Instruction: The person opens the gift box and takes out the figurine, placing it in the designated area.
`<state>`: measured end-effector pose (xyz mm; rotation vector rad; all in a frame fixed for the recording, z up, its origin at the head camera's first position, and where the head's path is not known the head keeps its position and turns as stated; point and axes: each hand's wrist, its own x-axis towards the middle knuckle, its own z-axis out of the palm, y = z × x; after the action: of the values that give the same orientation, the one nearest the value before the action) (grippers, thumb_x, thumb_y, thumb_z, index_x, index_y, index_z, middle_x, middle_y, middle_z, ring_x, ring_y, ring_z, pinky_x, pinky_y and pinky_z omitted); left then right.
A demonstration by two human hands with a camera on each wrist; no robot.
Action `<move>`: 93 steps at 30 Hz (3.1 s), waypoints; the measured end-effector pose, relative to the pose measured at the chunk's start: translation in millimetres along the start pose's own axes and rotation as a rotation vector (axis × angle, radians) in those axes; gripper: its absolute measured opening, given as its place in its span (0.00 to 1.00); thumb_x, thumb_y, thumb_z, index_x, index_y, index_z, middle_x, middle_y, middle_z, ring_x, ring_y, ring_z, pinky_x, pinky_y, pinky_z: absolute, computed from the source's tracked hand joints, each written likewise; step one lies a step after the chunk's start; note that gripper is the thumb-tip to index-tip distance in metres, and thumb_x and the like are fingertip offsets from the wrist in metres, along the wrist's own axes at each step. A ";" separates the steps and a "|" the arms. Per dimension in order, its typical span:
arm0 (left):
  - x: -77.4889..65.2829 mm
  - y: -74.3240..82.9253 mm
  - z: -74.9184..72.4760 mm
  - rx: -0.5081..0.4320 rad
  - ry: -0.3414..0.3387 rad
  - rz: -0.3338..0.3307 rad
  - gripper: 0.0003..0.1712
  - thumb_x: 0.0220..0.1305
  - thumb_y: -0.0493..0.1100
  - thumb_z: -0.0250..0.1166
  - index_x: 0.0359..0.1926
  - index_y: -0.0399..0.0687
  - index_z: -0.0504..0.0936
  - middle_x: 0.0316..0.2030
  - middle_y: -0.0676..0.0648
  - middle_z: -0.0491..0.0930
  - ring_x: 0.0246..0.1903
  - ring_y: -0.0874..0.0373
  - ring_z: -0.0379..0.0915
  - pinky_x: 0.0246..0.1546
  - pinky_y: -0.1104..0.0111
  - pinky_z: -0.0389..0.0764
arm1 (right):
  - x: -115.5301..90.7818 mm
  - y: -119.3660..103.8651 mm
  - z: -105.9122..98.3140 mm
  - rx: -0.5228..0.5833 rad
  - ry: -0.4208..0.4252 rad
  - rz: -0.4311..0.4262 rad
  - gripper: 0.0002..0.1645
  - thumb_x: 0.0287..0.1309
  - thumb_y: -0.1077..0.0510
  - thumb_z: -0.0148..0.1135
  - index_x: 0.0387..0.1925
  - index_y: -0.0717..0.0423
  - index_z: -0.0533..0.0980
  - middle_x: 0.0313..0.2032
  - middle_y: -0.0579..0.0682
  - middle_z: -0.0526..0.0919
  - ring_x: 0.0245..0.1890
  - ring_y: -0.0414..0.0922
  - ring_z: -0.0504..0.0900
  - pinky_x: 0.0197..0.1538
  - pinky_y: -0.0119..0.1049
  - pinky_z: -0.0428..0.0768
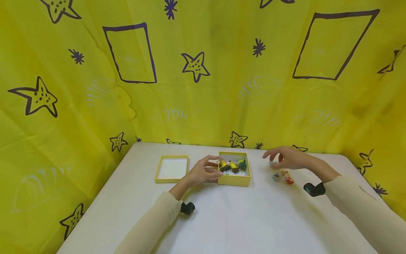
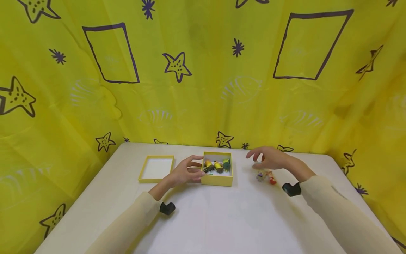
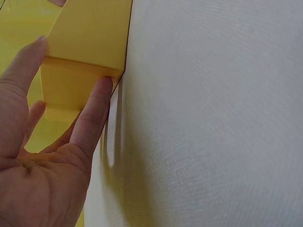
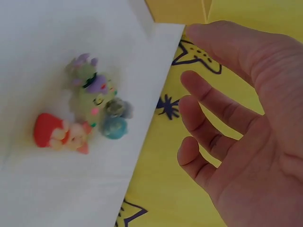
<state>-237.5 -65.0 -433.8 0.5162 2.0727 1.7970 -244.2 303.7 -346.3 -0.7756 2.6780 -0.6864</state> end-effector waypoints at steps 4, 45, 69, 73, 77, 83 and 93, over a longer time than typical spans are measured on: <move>0.1 -1.6 0.1 0.003 0.003 0.000 0.40 0.65 0.35 0.73 0.74 0.45 0.66 0.63 0.33 0.72 0.56 0.45 0.79 0.45 0.58 0.88 | 7.7 -9.9 -2.8 -0.007 0.012 -0.023 0.21 0.63 0.57 0.72 0.57 0.53 0.81 0.46 0.54 0.84 0.38 0.47 0.77 0.36 0.37 0.82; 3.9 -3.7 -1.8 0.085 0.040 0.002 0.38 0.62 0.40 0.76 0.71 0.52 0.70 0.60 0.36 0.76 0.53 0.45 0.81 0.46 0.59 0.88 | 96.8 -76.4 40.9 -0.040 -0.334 -0.071 0.27 0.58 0.65 0.74 0.59 0.49 0.80 0.45 0.51 0.85 0.45 0.47 0.81 0.52 0.43 0.84; 4.2 -3.7 -0.5 0.035 0.033 -0.005 0.38 0.63 0.36 0.75 0.71 0.50 0.70 0.61 0.36 0.75 0.55 0.45 0.80 0.44 0.59 0.88 | 113.0 -91.2 61.7 -0.311 -0.323 -0.065 0.28 0.54 0.73 0.71 0.49 0.39 0.87 0.46 0.45 0.81 0.40 0.46 0.73 0.43 0.39 0.75; 4.5 -3.8 0.2 0.012 0.033 0.001 0.38 0.62 0.35 0.74 0.71 0.48 0.70 0.60 0.35 0.75 0.54 0.45 0.81 0.44 0.58 0.89 | 114.6 -91.0 65.9 -0.307 -0.301 -0.131 0.24 0.55 0.73 0.70 0.47 0.44 0.88 0.42 0.44 0.82 0.39 0.44 0.72 0.44 0.37 0.75; 4.1 -3.6 0.7 0.009 0.032 0.001 0.38 0.62 0.34 0.74 0.71 0.48 0.69 0.60 0.35 0.75 0.54 0.46 0.81 0.43 0.58 0.89 | 115.9 -91.0 69.7 -0.282 -0.284 -0.183 0.20 0.56 0.75 0.69 0.43 0.50 0.88 0.36 0.45 0.81 0.35 0.42 0.71 0.40 0.33 0.72; 3.8 -3.9 0.1 0.003 0.027 0.009 0.38 0.62 0.33 0.74 0.71 0.47 0.69 0.61 0.35 0.74 0.54 0.45 0.81 0.44 0.58 0.89 | 116.2 -91.5 72.7 -0.234 -0.280 -0.165 0.18 0.57 0.76 0.66 0.39 0.52 0.87 0.32 0.46 0.80 0.33 0.42 0.72 0.33 0.31 0.69; 2.9 -2.9 -0.2 0.021 0.027 0.006 0.38 0.62 0.35 0.75 0.71 0.47 0.69 0.61 0.35 0.74 0.56 0.44 0.79 0.45 0.58 0.88 | 115.7 -90.4 74.6 -0.219 -0.266 -0.177 0.19 0.56 0.78 0.64 0.38 0.53 0.87 0.30 0.46 0.80 0.31 0.41 0.72 0.32 0.30 0.68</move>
<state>-240.3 -64.2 -436.7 0.5072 2.1120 1.7975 -272.2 144.5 -377.9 -1.0879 2.4856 -0.3018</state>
